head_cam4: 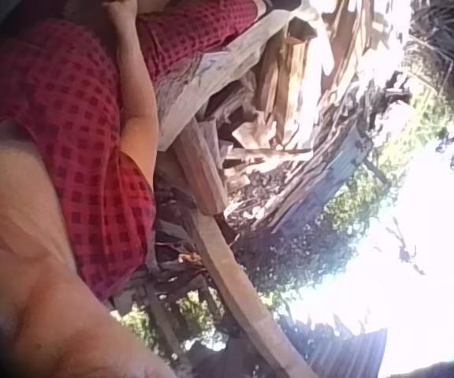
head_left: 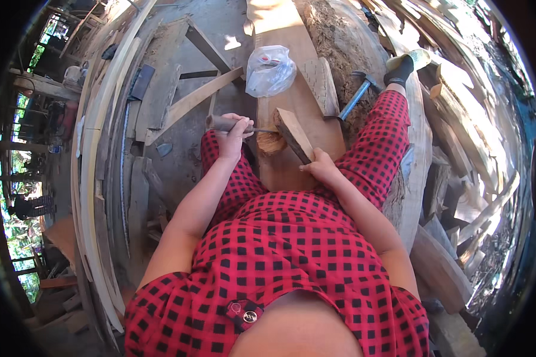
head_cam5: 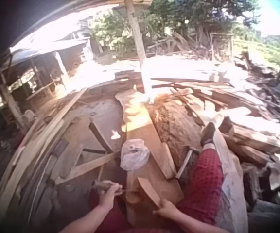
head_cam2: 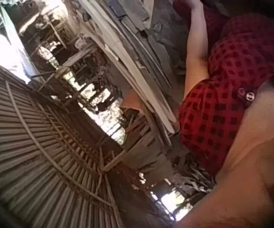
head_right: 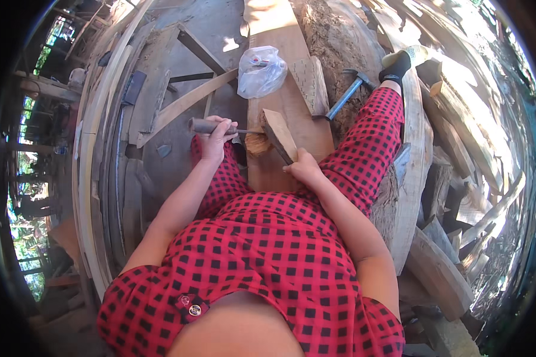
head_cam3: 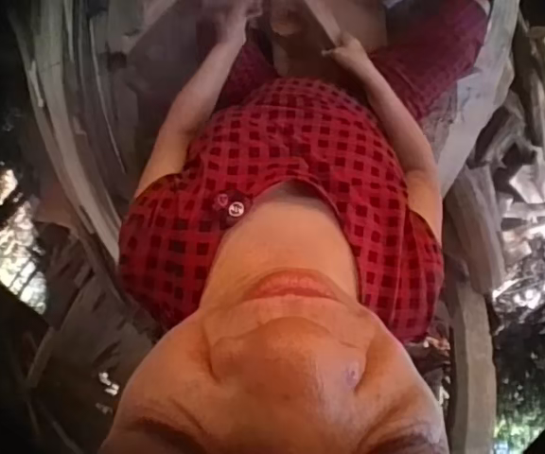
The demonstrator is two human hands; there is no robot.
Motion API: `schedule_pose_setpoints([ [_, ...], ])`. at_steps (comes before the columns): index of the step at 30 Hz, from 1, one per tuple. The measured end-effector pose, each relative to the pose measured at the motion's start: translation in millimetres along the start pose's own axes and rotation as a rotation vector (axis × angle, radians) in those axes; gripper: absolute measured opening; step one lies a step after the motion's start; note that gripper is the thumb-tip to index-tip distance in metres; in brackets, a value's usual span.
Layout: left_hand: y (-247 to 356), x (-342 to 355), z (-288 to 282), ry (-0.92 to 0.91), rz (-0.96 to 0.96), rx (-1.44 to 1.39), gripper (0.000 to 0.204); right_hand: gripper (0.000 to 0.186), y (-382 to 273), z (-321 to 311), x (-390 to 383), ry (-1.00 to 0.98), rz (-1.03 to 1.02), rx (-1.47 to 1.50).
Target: Using a manual chisel and a wooden mallet to carve out or shape sections of a wood plank.
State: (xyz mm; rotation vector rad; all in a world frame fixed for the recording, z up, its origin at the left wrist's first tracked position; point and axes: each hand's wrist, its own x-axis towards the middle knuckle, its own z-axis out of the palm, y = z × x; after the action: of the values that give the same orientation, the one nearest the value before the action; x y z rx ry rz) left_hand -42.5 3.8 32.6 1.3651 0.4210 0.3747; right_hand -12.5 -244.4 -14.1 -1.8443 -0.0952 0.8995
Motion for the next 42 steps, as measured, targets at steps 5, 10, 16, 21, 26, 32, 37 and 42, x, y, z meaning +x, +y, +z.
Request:
schedule_pose_setpoints([
  [5, -4, 12, -4, 0.461, -0.274, -0.187, 0.014, 0.030, -6, -6, -10, -0.042, 0.109, 0.124],
  [10, 21, 19, 11, 0.141, 0.009, 0.047, 0.014, 0.026, -9, -8, -11, -0.001, 0.071, 0.214],
  [16, 12, 20, 31, 0.037, 0.064, 0.130, 0.013, 0.022, -7, -12, -8, 0.079, -0.009, 0.313],
  [21, 3, 21, 36, -0.042, 0.090, 0.171, 0.012, 0.022, -9, -14, -14, 0.070, 0.005, 0.363],
  [26, 1, 22, 25, -0.121, 0.117, 0.172, 0.012, 0.024, -7, -8, -8, 0.062, -0.099, 0.292],
  [32, -2, 23, 48, -0.168, 0.191, 0.272, 0.016, 0.030, -110, -50, -62, 0.291, -0.688, 0.133],
  [37, -16, 37, 54, -0.150, 0.214, 0.438, 0.019, 0.033, -155, -67, -85, 0.326, -0.731, -0.450],
  [42, -22, 46, 58, -0.089, 0.614, 0.756, 0.024, 0.031, -177, -87, -76, 0.223, -0.589, -0.919],
])
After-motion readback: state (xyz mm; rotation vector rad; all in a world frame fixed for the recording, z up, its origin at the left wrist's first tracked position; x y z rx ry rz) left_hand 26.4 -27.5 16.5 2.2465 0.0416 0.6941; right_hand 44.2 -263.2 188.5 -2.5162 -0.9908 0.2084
